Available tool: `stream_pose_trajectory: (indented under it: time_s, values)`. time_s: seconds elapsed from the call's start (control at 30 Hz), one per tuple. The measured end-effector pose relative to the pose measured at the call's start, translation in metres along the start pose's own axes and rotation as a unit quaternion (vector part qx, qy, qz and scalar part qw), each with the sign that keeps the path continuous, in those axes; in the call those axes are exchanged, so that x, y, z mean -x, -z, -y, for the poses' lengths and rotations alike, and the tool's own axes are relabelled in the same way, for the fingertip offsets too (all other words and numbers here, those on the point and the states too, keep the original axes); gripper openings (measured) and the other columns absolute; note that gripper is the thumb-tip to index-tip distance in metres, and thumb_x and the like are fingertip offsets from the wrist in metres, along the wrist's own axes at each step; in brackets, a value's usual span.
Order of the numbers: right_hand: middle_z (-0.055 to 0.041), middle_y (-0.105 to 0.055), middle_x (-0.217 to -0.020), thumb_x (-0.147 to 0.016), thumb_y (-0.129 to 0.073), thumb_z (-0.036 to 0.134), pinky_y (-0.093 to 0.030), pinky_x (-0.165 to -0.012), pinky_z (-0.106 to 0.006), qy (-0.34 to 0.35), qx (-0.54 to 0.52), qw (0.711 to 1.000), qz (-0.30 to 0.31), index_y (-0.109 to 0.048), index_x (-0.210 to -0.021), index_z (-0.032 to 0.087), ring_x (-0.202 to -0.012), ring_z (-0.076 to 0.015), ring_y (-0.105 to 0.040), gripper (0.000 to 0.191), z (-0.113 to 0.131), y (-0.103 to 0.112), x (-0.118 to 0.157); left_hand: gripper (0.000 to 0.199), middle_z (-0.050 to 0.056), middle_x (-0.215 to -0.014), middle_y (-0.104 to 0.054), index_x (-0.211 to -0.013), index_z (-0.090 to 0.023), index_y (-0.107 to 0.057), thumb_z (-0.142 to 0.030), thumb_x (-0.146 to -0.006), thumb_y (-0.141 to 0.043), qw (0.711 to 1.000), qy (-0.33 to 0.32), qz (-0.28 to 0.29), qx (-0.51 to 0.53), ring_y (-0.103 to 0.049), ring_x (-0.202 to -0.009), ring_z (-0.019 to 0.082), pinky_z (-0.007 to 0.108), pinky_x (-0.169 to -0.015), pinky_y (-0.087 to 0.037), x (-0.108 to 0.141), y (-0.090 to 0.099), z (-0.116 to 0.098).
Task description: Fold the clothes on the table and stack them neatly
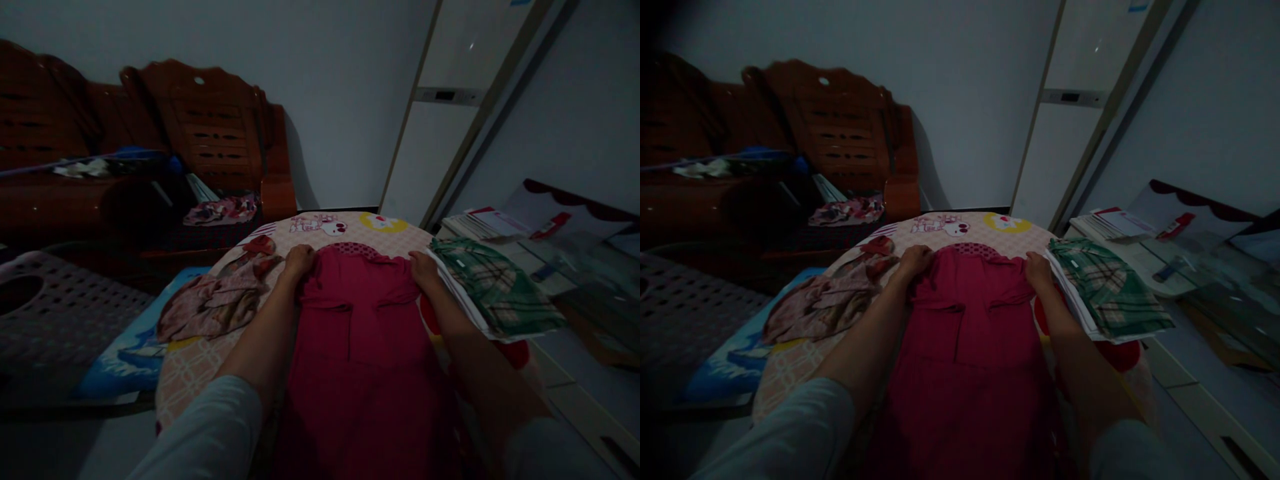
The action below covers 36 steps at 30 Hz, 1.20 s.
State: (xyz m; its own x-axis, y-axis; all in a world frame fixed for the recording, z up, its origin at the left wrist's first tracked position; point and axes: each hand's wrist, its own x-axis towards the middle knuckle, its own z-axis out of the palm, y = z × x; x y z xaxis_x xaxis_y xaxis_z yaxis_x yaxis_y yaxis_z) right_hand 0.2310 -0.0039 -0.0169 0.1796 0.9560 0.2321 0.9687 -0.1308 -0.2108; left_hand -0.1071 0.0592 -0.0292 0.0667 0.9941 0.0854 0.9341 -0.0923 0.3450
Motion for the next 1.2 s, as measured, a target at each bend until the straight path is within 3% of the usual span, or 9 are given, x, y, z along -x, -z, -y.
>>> stream_pose_trajectory:
  time_s: [0.1, 0.2, 0.37, 0.43, 0.53, 0.8, 1.03, 1.2]
  values:
    - [-0.0225, -0.072, -0.107, -0.084, -0.053, 0.022, -0.049, -0.085, -0.034, -0.018, 0.022, 0.999, 0.022, -0.070, -0.112, 0.007, -0.101, -0.0292, -0.067, 0.036, 0.004, -0.011, -0.013, 0.031, 0.011, -0.114, -0.073, -0.109, -0.018, -0.074, -0.031, -0.088, -0.055, 1.000, 0.002, 0.019, -0.006, -0.065, -0.109, 0.026, 0.029, -0.089, -0.049, -0.004, 0.000, 0.006]
    - [-0.0193, -0.073, -0.104, -0.085, -0.055, 0.022, -0.049, -0.082, -0.032, -0.040, 0.081, 0.995, 0.034, -0.071, -0.108, 0.012, -0.099, -0.0279, -0.068, 0.030, 0.005, -0.011, -0.016, 0.028, 0.011, -0.113, -0.072, -0.106, -0.017, -0.073, -0.029, -0.086, -0.058, 1.000, 0.002, 0.018, -0.014, -0.065, -0.108, 0.025, 0.029, -0.089, -0.049, -0.006, -0.002, 0.010]
    - [-0.0259, -0.070, -0.105, -0.089, -0.048, 0.015, -0.050, -0.079, -0.035, -0.070, 0.181, 0.980, -0.045, -0.066, -0.110, 0.005, -0.098, -0.0311, -0.069, 0.029, 0.000, -0.001, -0.011, 0.029, 0.013, -0.112, -0.071, -0.107, -0.016, -0.070, -0.030, -0.091, -0.051, 0.999, 0.036, -0.017, -0.026, -0.065, -0.107, 0.026, 0.032, -0.090, -0.049, -0.002, -0.005, 0.009]
    - [-0.0264, -0.070, -0.104, -0.091, -0.045, 0.012, -0.050, -0.080, -0.035, -0.056, 0.195, 0.979, -0.029, -0.065, -0.110, 0.003, -0.099, -0.0310, -0.069, 0.029, -0.002, 0.000, -0.009, 0.030, 0.014, -0.114, -0.070, -0.109, -0.016, -0.069, -0.031, -0.092, -0.050, 0.998, 0.046, -0.027, -0.031, -0.064, -0.108, 0.026, 0.033, -0.090, -0.049, 0.000, -0.005, 0.008]
    - [-0.0248, -0.070, -0.106, -0.093, -0.041, 0.010, -0.049, -0.082, -0.035, -0.036, 0.201, 0.979, 0.025, -0.066, -0.108, 0.004, -0.102, -0.0301, -0.068, 0.031, -0.003, -0.002, -0.008, 0.030, 0.014, -0.114, -0.070, -0.110, -0.016, -0.068, -0.030, -0.093, -0.049, 0.998, 0.047, -0.028, -0.030, -0.064, -0.109, 0.027, 0.034, -0.091, -0.049, 0.000, -0.004, 0.006]
    - [-0.0255, -0.067, -0.112, -0.094, -0.039, 0.013, -0.048, -0.083, -0.036, 0.006, 0.182, 0.982, 0.059, -0.067, -0.111, 0.005, -0.109, -0.0315, -0.064, 0.034, 0.007, -0.014, -0.020, 0.029, 0.012, -0.112, -0.072, -0.107, -0.019, -0.071, -0.036, -0.090, -0.056, 1.000, 0.028, -0.005, 0.001, -0.064, -0.110, 0.026, 0.032, -0.090, -0.048, -0.002, -0.002, 0.008]
    - [-0.0246, -0.067, -0.108, -0.095, -0.034, 0.008, -0.045, -0.083, -0.036, 0.001, 0.171, 0.985, 0.029, -0.064, -0.111, 0.005, -0.104, -0.0304, -0.064, 0.035, 0.002, -0.021, -0.023, 0.026, 0.012, -0.114, -0.071, -0.107, -0.019, -0.070, -0.032, -0.090, -0.055, 0.997, 0.061, -0.040, -0.002, -0.062, -0.111, 0.026, 0.032, -0.092, -0.048, -0.004, -0.008, 0.009]
    - [-0.0210, -0.065, -0.112, -0.096, -0.037, 0.012, -0.042, -0.090, -0.035, 0.052, 0.157, 0.986, 0.013, -0.066, -0.109, 0.009, -0.110, -0.0284, -0.057, 0.032, 0.022, -0.019, -0.019, 0.024, 0.012, -0.112, -0.070, -0.105, -0.018, -0.070, -0.029, -0.088, -0.057, 0.997, 0.055, -0.054, 0.010, -0.063, -0.110, 0.027, 0.034, -0.091, -0.049, -0.003, -0.008, 0.010]
